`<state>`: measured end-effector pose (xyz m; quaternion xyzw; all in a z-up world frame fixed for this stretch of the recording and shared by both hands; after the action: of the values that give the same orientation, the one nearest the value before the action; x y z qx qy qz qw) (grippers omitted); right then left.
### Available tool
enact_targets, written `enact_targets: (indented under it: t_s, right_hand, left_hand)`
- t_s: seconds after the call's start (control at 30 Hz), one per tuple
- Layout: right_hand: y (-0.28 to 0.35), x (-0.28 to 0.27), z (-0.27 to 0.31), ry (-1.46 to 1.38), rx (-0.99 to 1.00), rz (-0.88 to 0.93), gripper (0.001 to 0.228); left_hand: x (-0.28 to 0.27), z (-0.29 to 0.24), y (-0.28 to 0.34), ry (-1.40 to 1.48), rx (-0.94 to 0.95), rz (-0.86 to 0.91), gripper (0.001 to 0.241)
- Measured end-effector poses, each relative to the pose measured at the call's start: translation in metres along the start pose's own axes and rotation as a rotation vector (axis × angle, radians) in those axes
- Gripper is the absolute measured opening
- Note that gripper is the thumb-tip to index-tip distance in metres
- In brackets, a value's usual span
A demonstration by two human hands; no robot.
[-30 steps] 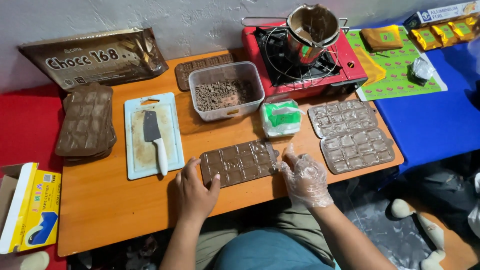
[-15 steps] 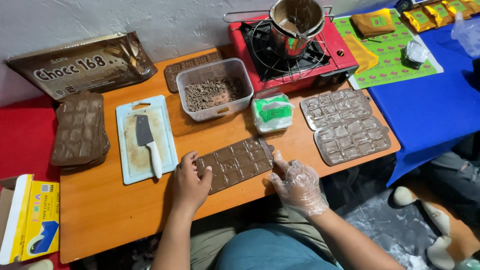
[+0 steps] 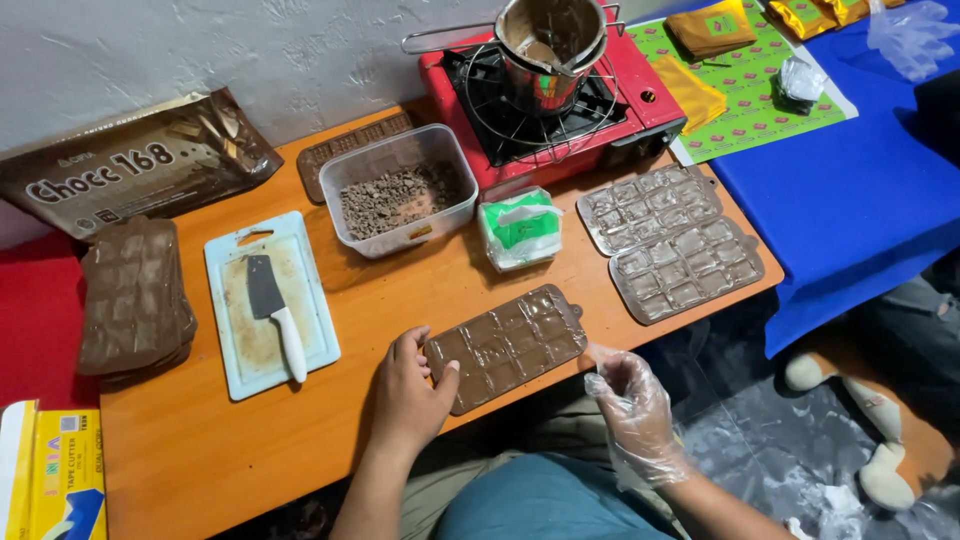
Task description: Using a spoon to level and spread melted chocolate evenly within the cavities of a plastic mold.
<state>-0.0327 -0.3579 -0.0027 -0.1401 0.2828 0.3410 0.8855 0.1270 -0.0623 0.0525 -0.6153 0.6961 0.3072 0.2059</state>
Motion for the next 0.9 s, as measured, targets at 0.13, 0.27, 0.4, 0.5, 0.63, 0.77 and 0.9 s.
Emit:
enact_targets:
  t_s: [0.13,0.27,0.4,0.5,0.63,0.77,0.9]
  right_hand:
    - [0.024,0.048,-0.073,-0.576,0.324,0.256,0.019]
    - [0.059,0.073,-0.027,-0.563,0.875,0.544,0.047]
    - [0.058,0.077,-0.018,-0.697,0.761,0.622,0.039]
    - [0.058,0.073,-0.019,-0.562,0.803,0.573,0.045]
    - [0.062,0.081,-0.018,-0.585,0.779,0.600,0.034]
    - [0.059,0.084,0.002,-0.496,0.614,0.722,0.027]
    - [0.058,0.083,0.010,-0.410,0.604,0.689,0.029]
  left_hand:
    - [0.015,-0.007,0.006,-0.073,0.170,-0.040,0.065]
    - [0.029,-0.010,0.014,-0.112,0.270,-0.073,0.060]
    - [0.032,-0.026,0.013,-0.122,0.258,0.032,0.052]
    - [0.044,-0.030,-0.015,-0.215,0.200,0.111,0.037]
    - [0.047,-0.076,-0.065,-0.089,0.213,0.035,0.033]
    - [0.056,-0.098,-0.082,-0.060,-0.023,0.139,0.036]
    - [0.057,-0.101,-0.087,-0.041,-0.035,0.112,0.032]
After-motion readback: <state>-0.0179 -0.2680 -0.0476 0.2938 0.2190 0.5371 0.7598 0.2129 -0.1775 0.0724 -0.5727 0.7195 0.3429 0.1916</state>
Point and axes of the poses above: each hand's wrist, its own y-axis away from the middle knuckle, its own x-axis out of the palm, z = x × y, the point moved 9 cm from there along -y, towards the middle knuckle, and after that the axes turned 11 degrees about -z, right-handed, at the moved point
